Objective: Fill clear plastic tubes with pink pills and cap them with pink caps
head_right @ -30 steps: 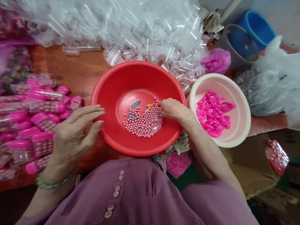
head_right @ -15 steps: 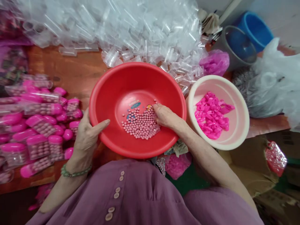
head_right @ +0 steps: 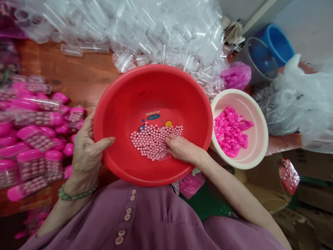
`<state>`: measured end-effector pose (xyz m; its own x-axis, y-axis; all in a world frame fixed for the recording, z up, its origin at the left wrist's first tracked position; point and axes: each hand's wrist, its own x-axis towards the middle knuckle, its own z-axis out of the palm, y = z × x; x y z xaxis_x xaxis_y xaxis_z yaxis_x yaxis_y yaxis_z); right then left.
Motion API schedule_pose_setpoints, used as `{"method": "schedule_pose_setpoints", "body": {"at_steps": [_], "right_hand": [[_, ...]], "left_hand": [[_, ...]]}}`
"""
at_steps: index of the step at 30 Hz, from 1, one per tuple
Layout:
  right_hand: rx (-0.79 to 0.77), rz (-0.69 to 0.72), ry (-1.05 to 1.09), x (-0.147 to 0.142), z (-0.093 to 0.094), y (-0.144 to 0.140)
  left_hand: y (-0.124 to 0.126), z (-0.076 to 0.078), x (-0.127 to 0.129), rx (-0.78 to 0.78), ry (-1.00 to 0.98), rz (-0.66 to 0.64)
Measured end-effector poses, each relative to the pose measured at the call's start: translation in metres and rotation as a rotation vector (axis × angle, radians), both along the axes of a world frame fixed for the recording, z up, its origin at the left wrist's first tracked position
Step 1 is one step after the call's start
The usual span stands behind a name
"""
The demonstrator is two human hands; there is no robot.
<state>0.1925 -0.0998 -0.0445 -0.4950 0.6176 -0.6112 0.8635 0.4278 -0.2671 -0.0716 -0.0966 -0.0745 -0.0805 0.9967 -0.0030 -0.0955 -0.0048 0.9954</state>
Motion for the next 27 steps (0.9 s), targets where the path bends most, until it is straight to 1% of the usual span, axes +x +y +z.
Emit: {"method": "schedule_pose_setpoints", "body": {"at_steps": [2,5,7,9,12,14,16,20,22,24,27], "right_hand": [[0.075,0.031,-0.038,0.001,0.003,0.003],[0.312,0.071,-0.199,0.004,0.01,0.017],[0.434,0.122,-0.317,0.009,0.011,0.032],[0.479,0.206,-0.382,0.014,0.01,0.046],[0.501,0.344,-0.402,0.021,0.004,0.06],[0.493,0.433,-0.388,0.022,-0.001,0.061],[0.458,0.51,-0.36,0.021,-0.006,0.055],[0.383,0.593,-0.25,0.013,-0.019,0.034],[0.349,0.598,-0.147,0.006,-0.024,0.025],[0.285,0.572,-0.024,-0.002,-0.026,0.02],[0.109,0.495,0.173,-0.015,-0.026,0.019]], "left_hand": [[-0.001,0.002,-0.001,0.02,0.018,-0.003],[0.0,0.006,-0.003,0.044,0.046,-0.01],[0.002,0.01,-0.002,0.056,0.048,-0.028],[0.004,0.014,0.0,0.082,0.032,-0.049],[0.007,0.018,0.004,0.108,0.022,-0.061],[0.009,0.019,0.006,0.11,0.022,-0.068],[0.013,0.02,0.008,0.116,0.011,-0.073],[0.021,0.018,0.013,0.119,-0.062,-0.055],[0.025,0.017,0.015,0.12,-0.115,-0.046],[0.028,0.016,0.016,0.118,-0.142,-0.04],[0.03,0.016,0.016,0.12,-0.13,-0.042]]}}
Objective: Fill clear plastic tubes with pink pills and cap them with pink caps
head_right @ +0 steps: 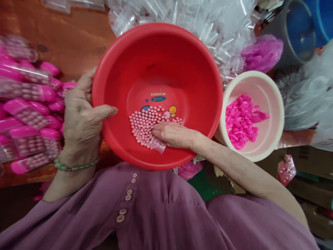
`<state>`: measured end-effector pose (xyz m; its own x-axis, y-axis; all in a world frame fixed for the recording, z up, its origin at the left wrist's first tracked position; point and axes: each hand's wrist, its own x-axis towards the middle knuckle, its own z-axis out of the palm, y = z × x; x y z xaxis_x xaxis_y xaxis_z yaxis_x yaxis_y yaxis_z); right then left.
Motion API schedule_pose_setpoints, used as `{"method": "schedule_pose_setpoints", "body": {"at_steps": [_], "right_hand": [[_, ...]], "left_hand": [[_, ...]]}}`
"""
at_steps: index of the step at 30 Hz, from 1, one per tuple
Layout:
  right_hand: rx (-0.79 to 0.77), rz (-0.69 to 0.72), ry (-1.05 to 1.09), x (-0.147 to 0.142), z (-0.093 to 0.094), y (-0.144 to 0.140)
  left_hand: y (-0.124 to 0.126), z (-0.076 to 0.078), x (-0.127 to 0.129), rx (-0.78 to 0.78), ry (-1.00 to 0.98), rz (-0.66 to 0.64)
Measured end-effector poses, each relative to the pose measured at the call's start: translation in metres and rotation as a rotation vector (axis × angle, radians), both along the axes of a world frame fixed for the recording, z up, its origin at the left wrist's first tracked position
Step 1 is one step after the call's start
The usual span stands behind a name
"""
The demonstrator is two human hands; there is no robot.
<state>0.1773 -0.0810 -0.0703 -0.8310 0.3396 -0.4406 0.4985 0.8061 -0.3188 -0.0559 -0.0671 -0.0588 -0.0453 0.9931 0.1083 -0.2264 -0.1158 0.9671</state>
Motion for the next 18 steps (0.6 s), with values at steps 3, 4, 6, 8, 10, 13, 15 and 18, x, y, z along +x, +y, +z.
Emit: {"method": "schedule_pose_setpoints", "body": {"at_steps": [3,4,6,8,10,13,15,18], "right_hand": [[-0.238,-0.077,0.131,-0.013,0.0,0.006],[-0.31,-0.104,0.174,-0.017,0.0,0.008],[-0.437,-0.166,0.263,-0.023,-0.002,0.014],[-0.54,-0.224,0.342,-0.028,-0.001,0.02],[-0.616,-0.285,0.405,-0.032,0.005,0.025],[-0.653,-0.367,0.488,-0.033,0.019,0.034],[-0.609,-0.4,0.536,-0.031,0.029,0.038],[-0.519,-0.418,0.619,-0.027,0.043,0.043]], "left_hand": [[0.0,0.001,-0.002,-0.024,0.07,0.004],[0.0,0.001,-0.003,-0.041,0.102,0.003],[0.002,0.0,-0.005,-0.07,0.161,-0.007],[0.006,-0.005,-0.007,-0.082,0.208,-0.02],[0.012,-0.014,-0.01,-0.069,0.265,-0.038],[0.02,-0.025,-0.02,0.012,0.438,-0.033],[0.019,-0.024,-0.026,0.102,0.611,0.026],[0.006,-0.009,-0.03,0.233,0.772,-0.009]]}}
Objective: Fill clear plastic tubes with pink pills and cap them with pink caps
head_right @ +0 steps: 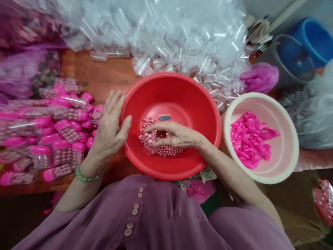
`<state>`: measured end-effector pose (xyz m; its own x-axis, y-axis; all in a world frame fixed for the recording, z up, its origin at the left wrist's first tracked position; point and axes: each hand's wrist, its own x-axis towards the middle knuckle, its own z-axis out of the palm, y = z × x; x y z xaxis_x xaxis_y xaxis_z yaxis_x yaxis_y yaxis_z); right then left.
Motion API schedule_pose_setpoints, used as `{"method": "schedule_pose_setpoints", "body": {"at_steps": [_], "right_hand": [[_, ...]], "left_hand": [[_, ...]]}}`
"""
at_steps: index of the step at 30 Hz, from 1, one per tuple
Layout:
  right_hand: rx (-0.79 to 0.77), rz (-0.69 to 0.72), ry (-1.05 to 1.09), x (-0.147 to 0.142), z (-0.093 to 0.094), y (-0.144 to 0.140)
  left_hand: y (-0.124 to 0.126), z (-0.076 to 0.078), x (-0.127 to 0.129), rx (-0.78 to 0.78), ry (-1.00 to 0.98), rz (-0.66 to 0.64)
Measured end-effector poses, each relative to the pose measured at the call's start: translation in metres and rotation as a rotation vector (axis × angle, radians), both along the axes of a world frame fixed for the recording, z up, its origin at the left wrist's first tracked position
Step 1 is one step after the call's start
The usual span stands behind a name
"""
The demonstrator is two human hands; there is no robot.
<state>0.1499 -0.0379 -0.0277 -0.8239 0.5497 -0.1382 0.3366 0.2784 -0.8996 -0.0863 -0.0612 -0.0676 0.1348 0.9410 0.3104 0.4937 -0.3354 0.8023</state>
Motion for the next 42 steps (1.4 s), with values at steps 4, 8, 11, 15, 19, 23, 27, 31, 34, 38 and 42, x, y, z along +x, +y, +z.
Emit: {"method": "schedule_pose_setpoints", "body": {"at_steps": [4,8,11,15,19,23,27,31,34,38,42], "right_hand": [[0.055,-0.078,0.117,0.005,0.013,0.002],[0.073,-0.079,0.213,0.005,0.021,0.0],[0.17,-0.077,0.221,0.004,0.025,-0.005],[0.352,-0.16,0.189,0.002,0.031,-0.013],[0.441,-0.233,0.208,0.0,0.035,-0.02],[0.42,-0.314,0.309,-0.004,0.035,-0.024],[0.335,-0.428,0.313,-0.003,0.031,-0.029],[0.278,-0.44,0.285,0.003,0.029,-0.031],[0.318,-0.399,0.215,0.008,0.032,-0.028],[0.455,-0.335,0.098,0.005,0.036,-0.021],[0.546,-0.281,0.077,-0.005,0.031,-0.016]], "left_hand": [[-0.02,0.022,0.007,-0.165,-0.14,-0.375],[-0.023,0.023,0.024,-0.385,-0.385,-0.435],[-0.02,0.021,0.033,-0.35,-0.426,-0.381],[-0.023,0.027,0.036,-0.152,-0.301,-0.319],[-0.028,0.032,0.037,-0.089,-0.299,-0.281],[-0.029,0.033,0.037,-0.135,-0.294,-0.304],[-0.028,0.031,0.038,-0.256,-0.355,-0.352],[-0.025,0.026,0.042,-0.458,-0.607,-0.397],[-0.022,0.025,0.046,-0.58,-0.762,-0.453],[-0.019,0.026,0.046,-0.579,-0.782,-0.46],[-0.017,0.025,0.044,-0.566,-0.804,-0.526]]}}
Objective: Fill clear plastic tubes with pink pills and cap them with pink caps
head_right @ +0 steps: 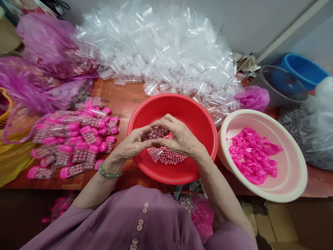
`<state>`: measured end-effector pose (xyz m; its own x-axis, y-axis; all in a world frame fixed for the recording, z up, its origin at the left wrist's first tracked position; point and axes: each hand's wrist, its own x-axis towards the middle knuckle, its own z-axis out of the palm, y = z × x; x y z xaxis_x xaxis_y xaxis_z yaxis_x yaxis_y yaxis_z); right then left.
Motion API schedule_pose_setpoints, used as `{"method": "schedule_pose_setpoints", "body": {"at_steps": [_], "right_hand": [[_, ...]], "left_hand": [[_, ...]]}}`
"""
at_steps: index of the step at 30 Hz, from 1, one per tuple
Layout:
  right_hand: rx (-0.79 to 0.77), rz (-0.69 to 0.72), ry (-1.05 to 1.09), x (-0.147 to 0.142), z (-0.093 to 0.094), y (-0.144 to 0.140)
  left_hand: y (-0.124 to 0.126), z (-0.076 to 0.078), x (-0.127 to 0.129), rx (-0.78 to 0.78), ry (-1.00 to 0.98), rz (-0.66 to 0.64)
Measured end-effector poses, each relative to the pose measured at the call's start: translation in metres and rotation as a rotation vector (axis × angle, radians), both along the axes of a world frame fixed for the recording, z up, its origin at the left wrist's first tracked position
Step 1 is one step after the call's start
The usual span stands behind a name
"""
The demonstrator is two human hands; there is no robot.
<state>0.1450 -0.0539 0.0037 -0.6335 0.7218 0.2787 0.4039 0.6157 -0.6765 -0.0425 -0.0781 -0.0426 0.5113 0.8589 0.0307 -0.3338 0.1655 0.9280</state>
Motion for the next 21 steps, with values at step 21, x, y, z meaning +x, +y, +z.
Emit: {"method": "schedule_pose_setpoints", "body": {"at_steps": [21], "right_hand": [[0.034,-0.044,-0.008,-0.004,-0.021,-0.016]], "left_hand": [[0.003,-0.009,0.002,0.015,0.015,0.128]]}}
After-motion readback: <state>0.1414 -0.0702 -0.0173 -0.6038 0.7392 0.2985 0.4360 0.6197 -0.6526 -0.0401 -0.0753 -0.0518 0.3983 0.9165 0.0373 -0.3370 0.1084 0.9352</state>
